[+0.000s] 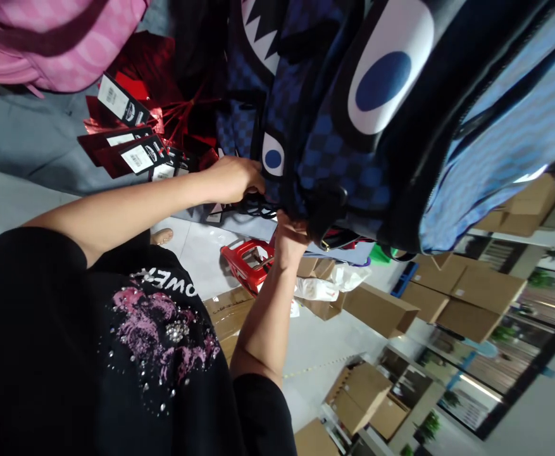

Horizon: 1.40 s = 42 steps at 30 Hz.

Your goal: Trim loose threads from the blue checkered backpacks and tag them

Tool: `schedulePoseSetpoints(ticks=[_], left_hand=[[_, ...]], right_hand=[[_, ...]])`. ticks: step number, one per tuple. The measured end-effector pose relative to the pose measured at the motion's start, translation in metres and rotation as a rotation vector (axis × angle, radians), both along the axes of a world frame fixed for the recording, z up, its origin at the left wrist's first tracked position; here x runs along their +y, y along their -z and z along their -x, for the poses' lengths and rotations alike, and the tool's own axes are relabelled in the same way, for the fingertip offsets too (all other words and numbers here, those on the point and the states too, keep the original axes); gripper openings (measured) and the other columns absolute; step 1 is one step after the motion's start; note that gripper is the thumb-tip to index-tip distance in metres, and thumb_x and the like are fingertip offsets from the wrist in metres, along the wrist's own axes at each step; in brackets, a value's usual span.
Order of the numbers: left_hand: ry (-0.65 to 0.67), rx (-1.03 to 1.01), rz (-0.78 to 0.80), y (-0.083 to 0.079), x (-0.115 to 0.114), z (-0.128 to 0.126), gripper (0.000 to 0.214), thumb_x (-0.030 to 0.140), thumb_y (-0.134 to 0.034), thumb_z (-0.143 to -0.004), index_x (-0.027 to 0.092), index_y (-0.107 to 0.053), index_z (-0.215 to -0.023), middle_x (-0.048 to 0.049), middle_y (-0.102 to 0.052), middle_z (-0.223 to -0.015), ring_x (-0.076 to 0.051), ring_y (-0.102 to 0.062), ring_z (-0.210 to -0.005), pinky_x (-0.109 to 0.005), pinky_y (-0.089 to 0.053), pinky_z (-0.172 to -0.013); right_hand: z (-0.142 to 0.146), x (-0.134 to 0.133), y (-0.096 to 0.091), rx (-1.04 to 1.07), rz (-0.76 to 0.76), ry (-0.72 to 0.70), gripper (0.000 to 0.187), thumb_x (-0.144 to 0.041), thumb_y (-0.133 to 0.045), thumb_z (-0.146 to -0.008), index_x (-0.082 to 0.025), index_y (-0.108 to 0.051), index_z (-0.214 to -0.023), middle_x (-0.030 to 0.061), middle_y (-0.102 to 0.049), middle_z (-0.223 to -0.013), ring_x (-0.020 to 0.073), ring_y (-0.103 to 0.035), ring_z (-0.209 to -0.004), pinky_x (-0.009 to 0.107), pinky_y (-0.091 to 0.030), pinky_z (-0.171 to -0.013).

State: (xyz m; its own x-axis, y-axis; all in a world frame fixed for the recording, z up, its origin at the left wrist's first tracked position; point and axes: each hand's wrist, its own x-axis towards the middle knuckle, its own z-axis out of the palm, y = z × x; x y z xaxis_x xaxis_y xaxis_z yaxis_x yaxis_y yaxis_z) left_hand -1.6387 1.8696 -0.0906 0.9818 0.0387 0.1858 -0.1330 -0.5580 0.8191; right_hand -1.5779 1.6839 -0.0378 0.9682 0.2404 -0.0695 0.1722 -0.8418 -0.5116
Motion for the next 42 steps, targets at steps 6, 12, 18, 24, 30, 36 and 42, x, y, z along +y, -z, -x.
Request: schedulePoseSetpoints(ticks=[6, 12, 18, 24, 30, 36, 42], left_hand=[[0.107, -0.021, -0.087, 0.009, 0.004, -0.010, 0.028, 0.011, -0.053, -0.085, 0.021, -0.077, -0.095, -0.0045, -0.066, -0.089, -0.017, -0.062, -0.078, -0.028, -0.035, -0.061], [0.106, -0.028, -0.107, 0.025, 0.009, -0.013, 0.028, 0.015, -0.055, -0.085, 0.023, -0.078, -0.097, -0.0043, -0.067, -0.091, -0.014, -0.058, -0.071, -0.027, -0.025, -0.053], [0.075, -0.079, -0.068, 0.029, 0.016, -0.003, 0.028, 0.021, -0.052, -0.088, 0.023, -0.078, -0.097, -0.0050, -0.067, -0.091, -0.016, -0.059, -0.075, -0.027, -0.030, -0.055], [0.154, 0.008, -0.114, 0.016, -0.002, -0.014, 0.026, 0.019, -0.056, -0.087, 0.027, -0.079, -0.098, -0.0035, -0.069, -0.099, -0.018, -0.063, -0.084, -0.028, -0.028, -0.056], [0.246, 0.215, -0.112, -0.012, -0.020, -0.015, 0.026, 0.016, -0.057, -0.087, 0.027, -0.077, -0.100, -0.0016, -0.072, -0.102, -0.018, -0.064, -0.089, -0.027, -0.032, -0.061], [0.359, 0.410, 0.084, -0.026, 0.010, 0.013, 0.034, 0.026, -0.062, -0.084, 0.022, -0.064, -0.118, -0.0004, -0.072, -0.097, -0.014, -0.062, -0.081, -0.023, -0.041, -0.068], [0.410, 0.192, 0.270, -0.009, 0.015, 0.040, 0.054, 0.011, -0.065, -0.075, 0.019, -0.054, -0.128, -0.0029, -0.068, -0.113, -0.014, -0.064, -0.099, -0.021, -0.046, -0.085]], right_hand=[[0.014, -0.003, 0.001, 0.041, -0.066, 0.028, 0.042, -0.021, -0.064, -0.079, -0.020, -0.043, -0.043, -0.0056, -0.044, -0.040, 0.0087, -0.041, -0.040, 0.025, -0.038, -0.050], [0.015, -0.007, 0.013, 0.082, -0.205, 0.024, 0.022, -0.025, -0.064, -0.076, -0.020, -0.054, -0.058, -0.0057, -0.056, -0.052, 0.0103, -0.055, -0.046, 0.022, -0.048, -0.050], [0.015, -0.010, 0.021, 0.092, -0.330, 0.050, 0.013, -0.026, -0.064, -0.074, -0.021, -0.057, -0.065, -0.0020, -0.065, -0.065, 0.0116, -0.060, -0.050, 0.025, -0.053, -0.053], [0.023, -0.011, 0.021, 0.094, -0.292, 0.051, 0.017, -0.029, -0.058, -0.079, -0.020, -0.058, -0.064, 0.0004, -0.066, -0.061, 0.0144, -0.063, -0.052, 0.026, -0.050, -0.054], [0.037, -0.019, 0.017, 0.079, -0.257, -0.060, 0.017, -0.031, -0.051, -0.084, -0.019, -0.063, -0.082, -0.0021, -0.064, -0.062, 0.0113, -0.057, -0.044, 0.022, -0.042, -0.044], [0.037, -0.031, 0.000, 0.453, -0.455, 0.084, 0.016, -0.037, -0.061, -0.078, -0.021, -0.058, -0.079, -0.0045, -0.059, -0.054, 0.0101, -0.049, -0.039, 0.023, -0.040, -0.042], [0.031, -0.028, -0.005, 1.039, -0.817, 0.170, 0.029, -0.032, -0.077, -0.063, -0.023, -0.058, -0.084, -0.0044, -0.059, -0.070, 0.0093, -0.054, -0.055, 0.022, -0.046, -0.050]])
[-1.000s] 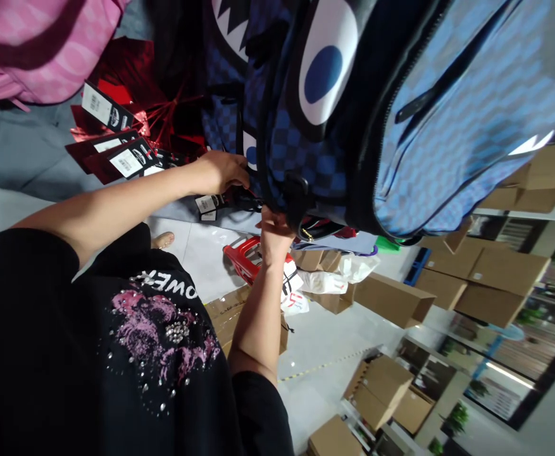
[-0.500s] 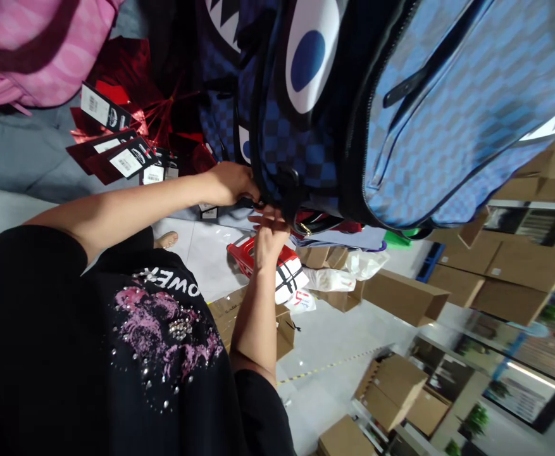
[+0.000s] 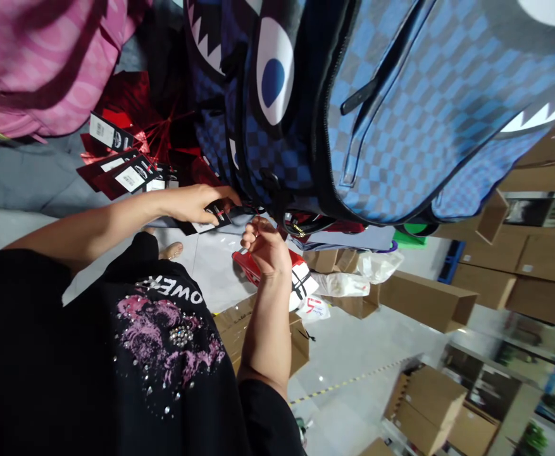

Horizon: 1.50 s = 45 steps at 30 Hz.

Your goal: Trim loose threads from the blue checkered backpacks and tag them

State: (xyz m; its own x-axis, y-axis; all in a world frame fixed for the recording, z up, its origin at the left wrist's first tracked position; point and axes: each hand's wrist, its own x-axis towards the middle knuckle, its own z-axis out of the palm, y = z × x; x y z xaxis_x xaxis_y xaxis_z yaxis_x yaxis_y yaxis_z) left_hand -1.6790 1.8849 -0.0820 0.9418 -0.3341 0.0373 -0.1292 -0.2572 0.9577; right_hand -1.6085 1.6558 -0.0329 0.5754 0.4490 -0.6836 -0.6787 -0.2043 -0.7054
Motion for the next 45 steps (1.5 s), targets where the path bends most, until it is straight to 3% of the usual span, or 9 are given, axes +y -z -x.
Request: schedulePoseSetpoints(ticks=[3, 7, 12, 18, 23, 27, 37, 41, 45], left_hand=[[-0.187, -0.051, 0.099, 0.013, -0.012, 0.007, 0.037, 0.011, -0.067, -0.076, 0.017, -0.061, -0.113, -0.0041, -0.070, -0.105, -0.015, -0.066, -0.094, -0.024, -0.049, -0.083], [-0.459, -0.143, 0.190, 0.024, -0.028, 0.011, 0.017, 0.018, -0.073, -0.079, 0.016, -0.065, -0.094, -0.0036, -0.072, -0.094, -0.016, -0.067, -0.087, -0.026, -0.051, -0.079], [-0.399, -0.302, 0.017, 0.030, -0.037, 0.014, 0.011, 0.028, -0.063, -0.091, 0.019, -0.071, -0.092, -0.0032, -0.071, -0.085, -0.014, -0.065, -0.076, -0.025, -0.049, -0.071], [-0.460, -0.535, -0.473, 0.021, -0.046, 0.014, 0.028, 0.035, -0.051, -0.097, 0.024, -0.073, -0.084, -0.0089, -0.071, -0.101, -0.023, -0.061, -0.093, -0.041, -0.042, -0.081], [-0.376, -0.637, -0.568, 0.015, -0.051, 0.010, 0.036, 0.035, -0.042, -0.101, 0.020, -0.073, -0.089, -0.0092, -0.070, -0.095, -0.019, -0.062, -0.082, -0.031, -0.040, -0.066], [-0.474, -0.465, -0.610, 0.014, -0.053, 0.009, 0.034, 0.037, -0.045, -0.099, 0.019, -0.074, -0.096, -0.0116, -0.070, -0.095, -0.020, -0.066, -0.077, -0.029, -0.037, -0.055], [-0.302, -0.367, -0.159, 0.026, -0.048, 0.007, 0.018, 0.020, -0.056, -0.092, 0.018, -0.072, -0.100, -0.0060, -0.074, -0.091, -0.015, -0.069, -0.083, -0.024, -0.051, -0.074], [-0.365, -0.383, -0.068, 0.025, -0.048, 0.007, 0.017, 0.023, -0.057, -0.092, 0.019, -0.074, -0.091, -0.0074, -0.074, -0.095, -0.016, -0.069, -0.087, -0.025, -0.051, -0.073], [-0.356, -0.234, 0.196, 0.021, -0.053, 0.004, 0.015, 0.022, -0.058, -0.090, 0.018, -0.073, -0.088, -0.0051, -0.074, -0.091, -0.014, -0.069, -0.083, -0.025, -0.052, -0.076]], right_hand=[[-0.002, 0.000, 0.002, 0.051, -0.058, 0.001, 0.035, -0.028, -0.081, -0.058, -0.022, -0.051, -0.076, -0.0056, -0.053, -0.072, 0.0062, -0.048, -0.056, 0.018, -0.038, -0.046], [-0.002, -0.002, 0.003, 0.076, -0.022, -0.093, 0.042, -0.035, -0.082, -0.060, -0.022, -0.043, -0.070, -0.0113, -0.035, -0.054, 0.0027, -0.023, -0.041, 0.016, -0.016, -0.037], [0.004, 0.003, 0.000, -0.010, 0.043, -0.016, 0.038, -0.031, -0.080, -0.057, -0.022, -0.046, -0.073, -0.0097, -0.044, -0.056, 0.0046, -0.034, -0.043, 0.018, -0.027, -0.039], [0.012, 0.010, 0.003, -0.098, 0.035, 0.014, 0.031, -0.029, -0.080, -0.057, -0.020, -0.057, -0.077, -0.0057, -0.056, -0.062, 0.0069, -0.049, -0.050, 0.019, -0.037, -0.044], [0.014, 0.014, 0.009, -0.201, 0.077, 0.034, 0.028, -0.030, -0.079, -0.060, -0.020, -0.059, -0.077, -0.0044, -0.059, -0.063, 0.0071, -0.049, -0.050, 0.019, -0.037, -0.043], [0.014, 0.016, 0.010, -0.223, 0.072, 0.052, 0.028, -0.030, -0.079, -0.058, -0.021, -0.058, -0.075, -0.0061, -0.057, -0.061, 0.0059, -0.047, -0.047, 0.019, -0.036, -0.042], [0.012, 0.013, 0.010, -0.205, 0.080, 0.037, 0.026, -0.033, -0.077, -0.063, -0.020, -0.059, -0.075, -0.0039, -0.060, -0.062, 0.0073, -0.050, -0.050, 0.020, -0.040, -0.044], [0.011, 0.013, 0.008, -0.205, 0.056, 0.018, 0.030, -0.034, -0.079, -0.060, -0.021, -0.059, -0.076, -0.0034, -0.061, -0.064, 0.0083, -0.051, -0.052, 0.020, -0.041, -0.046], [0.014, 0.018, 0.013, -0.323, 0.108, 0.012, 0.029, -0.042, -0.074, -0.068, -0.023, -0.054, -0.075, -0.0047, -0.053, -0.064, 0.0084, -0.045, -0.052, 0.020, -0.034, -0.044]])
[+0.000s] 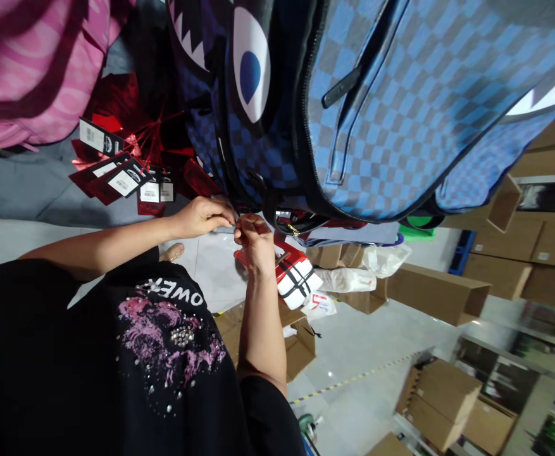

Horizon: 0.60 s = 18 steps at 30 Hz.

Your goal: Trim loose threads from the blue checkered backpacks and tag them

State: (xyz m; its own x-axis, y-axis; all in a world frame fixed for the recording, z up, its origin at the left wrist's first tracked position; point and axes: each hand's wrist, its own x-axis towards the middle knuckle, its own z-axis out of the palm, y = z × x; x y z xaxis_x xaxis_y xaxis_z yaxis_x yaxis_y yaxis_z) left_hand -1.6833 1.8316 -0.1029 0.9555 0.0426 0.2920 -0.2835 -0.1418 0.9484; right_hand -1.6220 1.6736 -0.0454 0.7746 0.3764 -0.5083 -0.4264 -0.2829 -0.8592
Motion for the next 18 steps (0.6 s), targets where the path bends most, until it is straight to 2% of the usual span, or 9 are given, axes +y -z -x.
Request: schedulePoseSetpoints(ticks=[2, 6, 12, 18], left_hand=[[0.010, 0.101, 0.034, 0.000, -0.003, -0.001, 0.014, 0.020, -0.059, -0.089, 0.018, -0.072, -0.088, -0.0033, -0.075, -0.088, -0.014, -0.070, -0.081, -0.025, -0.052, -0.076], [-0.058, 0.226, -0.099, 0.003, -0.009, -0.001, 0.017, 0.017, -0.057, -0.088, 0.018, -0.074, -0.087, -0.0039, -0.076, -0.089, -0.017, -0.070, -0.085, -0.026, -0.050, -0.077], [-0.063, 0.263, -0.168, 0.004, -0.012, -0.001, 0.020, 0.016, -0.055, -0.089, 0.018, -0.075, -0.090, -0.0045, -0.076, -0.095, -0.017, -0.070, -0.089, -0.027, -0.050, -0.080], [-0.081, 0.308, -0.125, 0.003, -0.018, -0.001, 0.020, 0.017, -0.055, -0.090, 0.018, -0.074, -0.092, -0.0050, -0.076, -0.097, -0.018, -0.070, -0.090, -0.027, -0.051, -0.081]], right_hand=[[0.004, 0.004, 0.005, -0.134, 0.062, 0.039, 0.029, -0.045, -0.068, -0.073, -0.024, -0.049, -0.072, -0.0056, -0.046, -0.061, 0.0089, -0.039, -0.051, 0.021, -0.030, -0.043], [0.013, 0.009, 0.019, -0.326, 0.146, 0.123, 0.031, -0.051, -0.062, -0.077, -0.026, -0.045, -0.074, -0.0054, -0.043, -0.060, 0.0107, -0.035, -0.050, 0.024, -0.029, -0.044], [0.016, 0.006, 0.030, -0.314, 0.147, 0.163, 0.024, -0.044, -0.065, -0.076, -0.025, -0.052, -0.079, -0.0065, -0.045, -0.060, 0.0111, -0.040, -0.051, 0.024, -0.034, -0.047], [0.016, 0.004, 0.031, -0.397, 0.155, 0.162, 0.018, -0.039, -0.064, -0.080, -0.024, -0.054, -0.079, -0.0076, -0.045, -0.059, 0.0108, -0.040, -0.052, 0.024, -0.035, -0.051]])
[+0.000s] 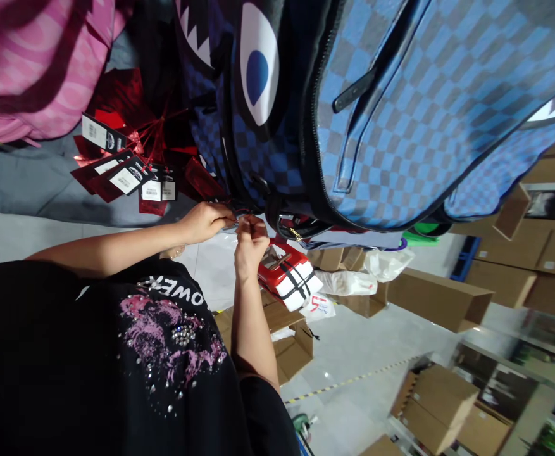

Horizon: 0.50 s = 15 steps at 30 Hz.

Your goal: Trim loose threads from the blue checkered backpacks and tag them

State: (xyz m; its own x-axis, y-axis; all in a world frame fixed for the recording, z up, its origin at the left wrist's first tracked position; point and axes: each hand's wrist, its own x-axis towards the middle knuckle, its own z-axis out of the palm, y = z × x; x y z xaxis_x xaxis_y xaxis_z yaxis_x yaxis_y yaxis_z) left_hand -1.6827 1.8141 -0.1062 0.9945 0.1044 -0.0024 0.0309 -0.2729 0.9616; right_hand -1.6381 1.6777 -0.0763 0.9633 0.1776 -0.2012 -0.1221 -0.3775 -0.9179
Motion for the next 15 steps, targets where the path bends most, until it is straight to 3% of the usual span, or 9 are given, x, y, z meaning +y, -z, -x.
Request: schedulePoseSetpoints(ticks=[9, 15], left_hand=[[-0.001, 0.092, -0.044, -0.0036, -0.0027, -0.0006, 0.020, 0.020, -0.055, -0.091, 0.019, -0.075, -0.096, -0.0044, -0.076, -0.103, -0.020, -0.070, -0.097, -0.027, -0.049, -0.079], [0.003, 0.129, -0.039, -0.0066, -0.0023, -0.0003, 0.022, 0.020, -0.053, -0.091, 0.020, -0.075, -0.095, -0.0032, -0.076, -0.103, -0.019, -0.070, -0.097, -0.027, -0.048, -0.079]], right_hand=[[0.0041, 0.0048, 0.0010, -0.127, 0.041, 0.030, 0.017, -0.038, -0.062, -0.080, -0.022, -0.056, -0.078, -0.0041, -0.053, -0.068, 0.0114, -0.047, -0.060, 0.025, -0.043, -0.061], [0.0050, 0.0056, -0.0008, -0.208, 0.157, -0.005, 0.023, -0.043, -0.058, -0.082, -0.020, -0.056, -0.078, -0.0011, -0.057, -0.070, 0.0134, -0.051, -0.064, 0.028, -0.045, -0.064]])
